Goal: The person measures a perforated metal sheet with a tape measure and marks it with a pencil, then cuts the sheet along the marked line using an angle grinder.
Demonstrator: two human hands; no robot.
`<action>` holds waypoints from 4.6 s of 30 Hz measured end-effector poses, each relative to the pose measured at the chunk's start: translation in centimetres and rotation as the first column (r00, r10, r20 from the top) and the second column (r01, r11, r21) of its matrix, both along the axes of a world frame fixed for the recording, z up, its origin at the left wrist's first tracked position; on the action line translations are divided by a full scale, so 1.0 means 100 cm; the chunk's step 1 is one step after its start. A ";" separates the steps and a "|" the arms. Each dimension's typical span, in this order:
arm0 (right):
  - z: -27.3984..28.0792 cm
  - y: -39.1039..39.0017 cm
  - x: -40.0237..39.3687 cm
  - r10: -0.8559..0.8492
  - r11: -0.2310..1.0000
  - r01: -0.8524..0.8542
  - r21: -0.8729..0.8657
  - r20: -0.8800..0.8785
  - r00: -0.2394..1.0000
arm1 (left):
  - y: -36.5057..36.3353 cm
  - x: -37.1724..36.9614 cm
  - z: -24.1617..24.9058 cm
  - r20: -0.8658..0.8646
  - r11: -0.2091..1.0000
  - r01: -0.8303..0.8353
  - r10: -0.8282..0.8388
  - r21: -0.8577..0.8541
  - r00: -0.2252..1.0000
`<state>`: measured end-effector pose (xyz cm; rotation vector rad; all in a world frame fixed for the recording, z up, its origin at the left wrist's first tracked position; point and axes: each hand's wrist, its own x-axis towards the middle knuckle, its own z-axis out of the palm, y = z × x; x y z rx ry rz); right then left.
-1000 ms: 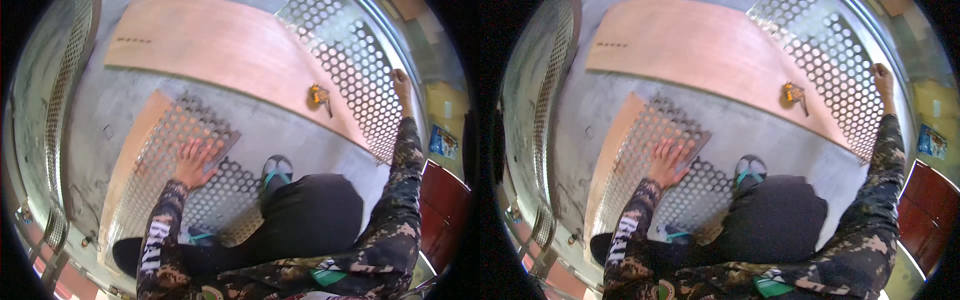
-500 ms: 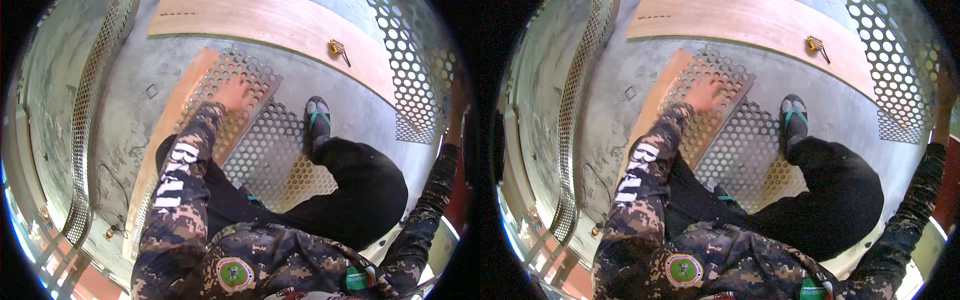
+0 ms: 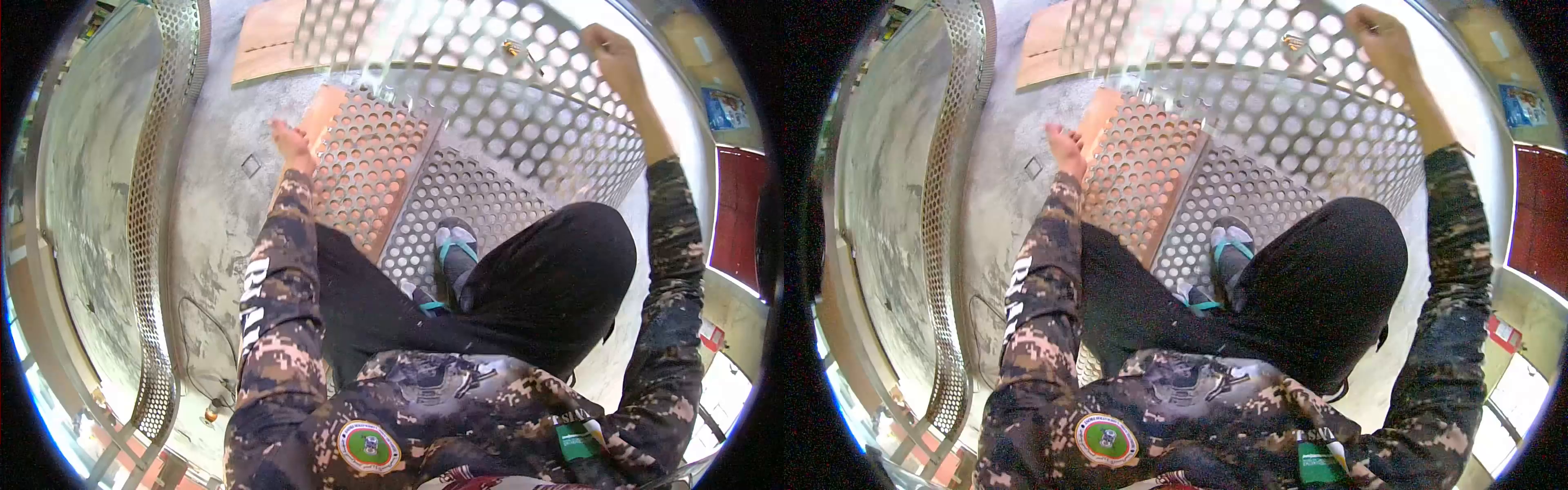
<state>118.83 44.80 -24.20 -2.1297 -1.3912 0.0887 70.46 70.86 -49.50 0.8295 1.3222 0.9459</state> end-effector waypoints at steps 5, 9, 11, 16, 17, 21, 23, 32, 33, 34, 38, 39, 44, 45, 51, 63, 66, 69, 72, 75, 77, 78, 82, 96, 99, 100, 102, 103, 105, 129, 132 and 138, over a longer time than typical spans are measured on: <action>-0.121 0.021 -0.073 0.012 0.966 -0.065 -0.249 -0.211 0.977 | -0.002 -0.048 -0.028 -0.086 0.991 -0.129 0.133 0.045 0.987; -0.198 0.023 -0.098 -0.032 0.931 -0.082 -0.356 -0.303 0.952 | -0.011 -0.073 -0.037 -0.720 0.924 0.257 0.027 0.282 0.693; -0.225 0.024 -0.095 -0.040 0.929 -0.091 -0.357 -0.344 0.938 | -0.018 -0.062 -0.039 -0.750 0.930 0.279 -0.004 0.241 0.661; -0.259 0.018 -0.106 -0.028 0.917 -0.147 -0.371 -0.426 0.904 | -0.035 -0.039 -0.043 -0.929 0.805 0.577 -0.102 0.134 0.357; -0.264 0.017 -0.107 0.008 0.919 -0.168 -0.356 -0.412 0.911 | -0.037 -0.039 -0.044 -0.977 0.771 0.633 -0.079 0.067 0.200; -0.272 0.013 -0.117 -0.066 0.908 -0.142 -0.394 -0.469 0.881 | -0.042 -0.041 -0.049 -0.966 0.763 0.636 -0.067 0.113 0.252; -0.271 0.010 -0.119 -0.075 0.873 -0.169 -0.458 -0.468 0.881 | -0.043 -0.041 -0.049 -0.985 0.747 0.650 0.034 0.138 0.170; -0.283 0.004 -0.129 -0.099 0.867 -0.181 -0.464 -0.517 0.850 | -0.034 -0.041 -0.036 -0.991 0.778 0.628 -0.061 0.030 0.123; -0.284 0.003 -0.130 -0.098 0.868 -0.182 -0.462 -0.520 0.848 | -0.032 -0.042 -0.034 -0.991 0.777 0.628 -0.060 0.029 0.119; -0.285 0.001 -0.132 -0.104 0.858 -0.190 -0.478 -0.523 0.846 | -0.029 -0.043 -0.032 -0.978 0.804 0.595 -0.129 -0.008 0.161; -0.289 -0.007 -0.140 -0.113 0.866 -0.168 -0.471 -0.513 0.851 | -0.020 -0.048 -0.035 -0.930 0.814 0.578 -0.248 -0.048 0.272; -0.290 -0.009 -0.142 -0.115 0.866 -0.168 -0.471 -0.514 0.850 | -0.021 -0.047 -0.034 -0.930 0.814 0.579 -0.249 -0.049 0.271; -0.293 -0.020 -0.153 -0.124 0.956 -0.018 -0.294 -0.457 0.881 | -0.038 -0.028 -0.025 -0.934 0.815 0.578 -0.177 0.037 0.309; -0.294 -0.022 -0.155 -0.125 0.955 -0.018 -0.297 -0.459 0.880 | -0.038 -0.028 -0.027 -0.935 0.815 0.579 -0.179 0.034 0.307; -0.299 -0.024 -0.163 -0.164 0.981 0.107 -0.160 -0.404 0.900 | -0.039 -0.021 -0.032 -0.944 0.829 0.558 -0.147 0.047 0.297; -0.303 -0.021 -0.160 -0.138 0.984 0.085 -0.160 -0.357 0.924 | -0.059 -0.057 -0.052 -0.986 0.711 0.686 0.063 0.154 0.156; -0.302 -0.026 -0.162 -0.141 0.986 0.102 -0.129 -0.341 0.929 | -0.059 -0.060 -0.059 -0.985 0.703 0.689 0.112 0.174 0.135; -0.302 -0.027 -0.163 -0.129 0.989 0.098 -0.115 -0.301 0.945 | -0.061 -0.058 -0.058 -0.989 0.725 0.672 0.102 0.149 0.110; -0.301 -0.027 -0.161 -0.146 0.984 0.109 -0.139 -0.292 0.945 | -0.061 -0.054 -0.056 -0.991 0.745 0.654 0.090 0.134 0.102; -0.304 -0.028 -0.160 -0.139 0.982 0.097 -0.161 -0.278 0.951 | -0.060 -0.057 -0.058 -0.987 0.740 0.653 0.100 0.159 0.128; -0.302 -0.029 -0.160 -0.134 0.980 0.089 -0.178 -0.260 0.956 | -0.060 -0.057 -0.060 -0.982 0.730 0.658 0.108 0.186 0.158; -0.299 -0.028 -0.161 -0.141 0.980 0.095 -0.177 -0.265 0.954 | -0.060 -0.058 -0.060 -0.980 0.735 0.652 0.095 0.187 0.173; -0.302 -0.027 -0.165 -0.173 0.973 0.125 -0.194 -0.256 0.951 | -0.061 -0.054 -0.056 -0.986 0.730 0.662 0.118 0.169 0.121; -0.300 -0.006 -0.166 -0.094 0.990 0.037 -0.139 -0.425 0.900 | -0.060 -0.055 -0.059 -0.984 0.728 0.663 0.122 0.178 0.131; -0.300 -0.002 -0.163 -0.094 0.986 0.021 -0.167 -0.444 0.891 | -0.059 -0.056 -0.061 -0.975 0.700 0.680 0.135 0.219 0.175; -0.300 -0.001 -0.163 -0.087 0.986 0.016 -0.168 -0.424 0.902 | -0.058 -0.057 -0.062 -0.976 0.699 0.681 0.134 0.218 0.174; -0.296 0.001 -0.163 -0.081 0.985 0.012 -0.170 -0.405 0.911 | -0.059 -0.057 -0.062 -0.974 0.693 0.685 0.136 0.225 0.183; -0.294 0.003 -0.161 -0.112 0.973 0.013 -0.230 -0.424 0.899 | -0.058 -0.056 -0.062 -0.974 0.693 0.685 0.136 0.226 0.183; -0.283 0.008 -0.159 -0.145 0.957 0.013 -0.289 -0.441 0.886 | -0.059 -0.056 -0.062 -0.976 0.697 0.684 0.132 0.216 0.173; -0.302 0.004 -0.167 -0.065 0.998 0.062 -0.021 -0.172 0.983 | -0.060 -0.057 -0.062 -0.978 0.699 0.685 0.124 0.205 0.166; -0.307 0.008 -0.171 -0.085 0.996 0.081 -0.027 -0.191 0.978 | -0.061 -0.056 -0.062 -0.977 0.708 0.675 0.118 0.206 0.175; -0.316 0.016 -0.172 -0.008 0.999 0.020 0.038 -0.297 0.955 | -0.060 -0.054 -0.058 -0.980 0.693 0.693 0.161 0.199 0.120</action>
